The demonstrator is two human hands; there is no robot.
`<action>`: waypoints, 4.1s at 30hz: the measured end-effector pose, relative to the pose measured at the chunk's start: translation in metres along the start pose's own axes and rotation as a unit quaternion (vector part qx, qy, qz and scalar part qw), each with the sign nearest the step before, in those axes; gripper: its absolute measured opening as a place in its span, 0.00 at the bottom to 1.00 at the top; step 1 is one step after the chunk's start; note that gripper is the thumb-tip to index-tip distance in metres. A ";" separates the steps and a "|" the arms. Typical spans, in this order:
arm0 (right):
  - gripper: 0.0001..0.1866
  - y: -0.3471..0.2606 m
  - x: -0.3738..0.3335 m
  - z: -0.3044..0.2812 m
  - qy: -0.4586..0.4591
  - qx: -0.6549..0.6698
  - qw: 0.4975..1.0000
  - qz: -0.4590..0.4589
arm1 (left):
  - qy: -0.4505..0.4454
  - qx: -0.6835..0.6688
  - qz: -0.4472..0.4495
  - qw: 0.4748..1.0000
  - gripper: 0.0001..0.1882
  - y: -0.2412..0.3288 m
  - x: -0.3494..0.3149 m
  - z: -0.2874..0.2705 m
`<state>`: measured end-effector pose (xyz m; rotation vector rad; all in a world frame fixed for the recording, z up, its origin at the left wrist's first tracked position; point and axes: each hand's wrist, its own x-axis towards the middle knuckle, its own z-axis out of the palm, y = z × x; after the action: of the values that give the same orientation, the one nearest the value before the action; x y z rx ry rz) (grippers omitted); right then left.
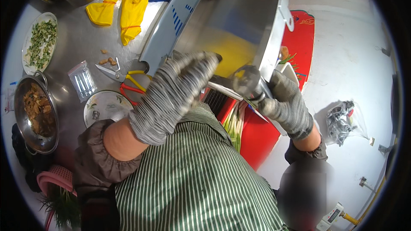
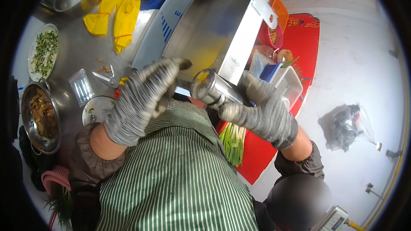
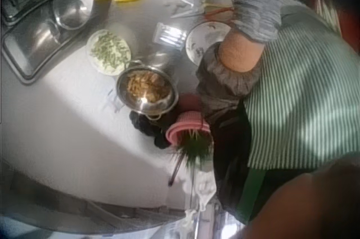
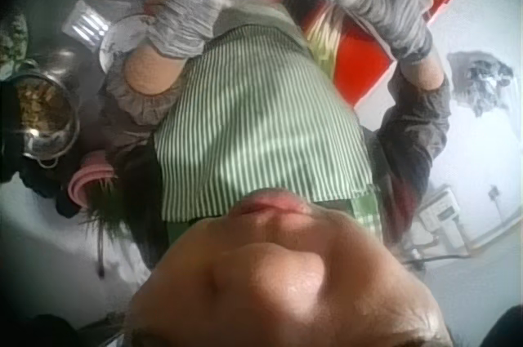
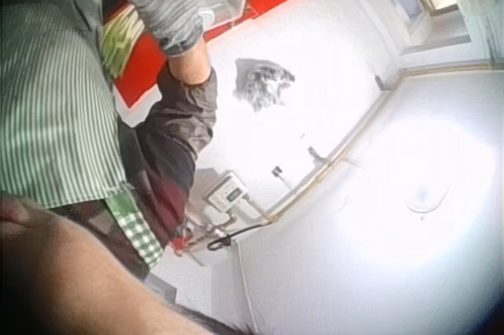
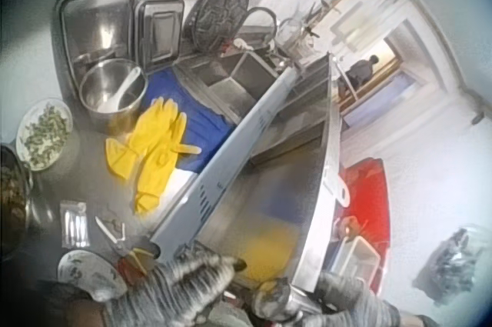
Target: The person assembles a metal fixture by inserting cylindrical rods into a metal frame and tightening them with a wrench. They then remove protective film from a large metal sheet and place it on the counter.
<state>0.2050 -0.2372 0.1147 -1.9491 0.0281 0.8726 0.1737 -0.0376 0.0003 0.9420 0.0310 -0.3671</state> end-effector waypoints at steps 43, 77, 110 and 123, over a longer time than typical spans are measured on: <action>0.48 0.045 -0.020 -0.008 0.004 0.179 0.982 0.059 | -0.262 -0.065 -0.177 0.946 0.10 -0.034 0.089 -0.034; 0.52 0.057 -0.053 0.008 0.051 0.218 0.968 0.115 | -0.360 0.057 -0.047 0.930 0.10 -0.057 0.078 -0.026; 0.48 0.019 -0.012 -0.004 -0.025 -0.116 0.991 -0.057 | -0.068 -0.265 -0.198 0.941 0.08 0.000 0.038 -0.023; 0.38 0.020 -0.021 0.007 0.065 -0.247 0.965 -0.053 | -0.109 0.125 0.005 0.986 0.34 0.002 -0.014 0.011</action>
<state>0.1782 -0.2487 0.1100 -2.4465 -0.2370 0.7233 0.1595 -0.0407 0.0111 1.1453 -0.2240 -0.4712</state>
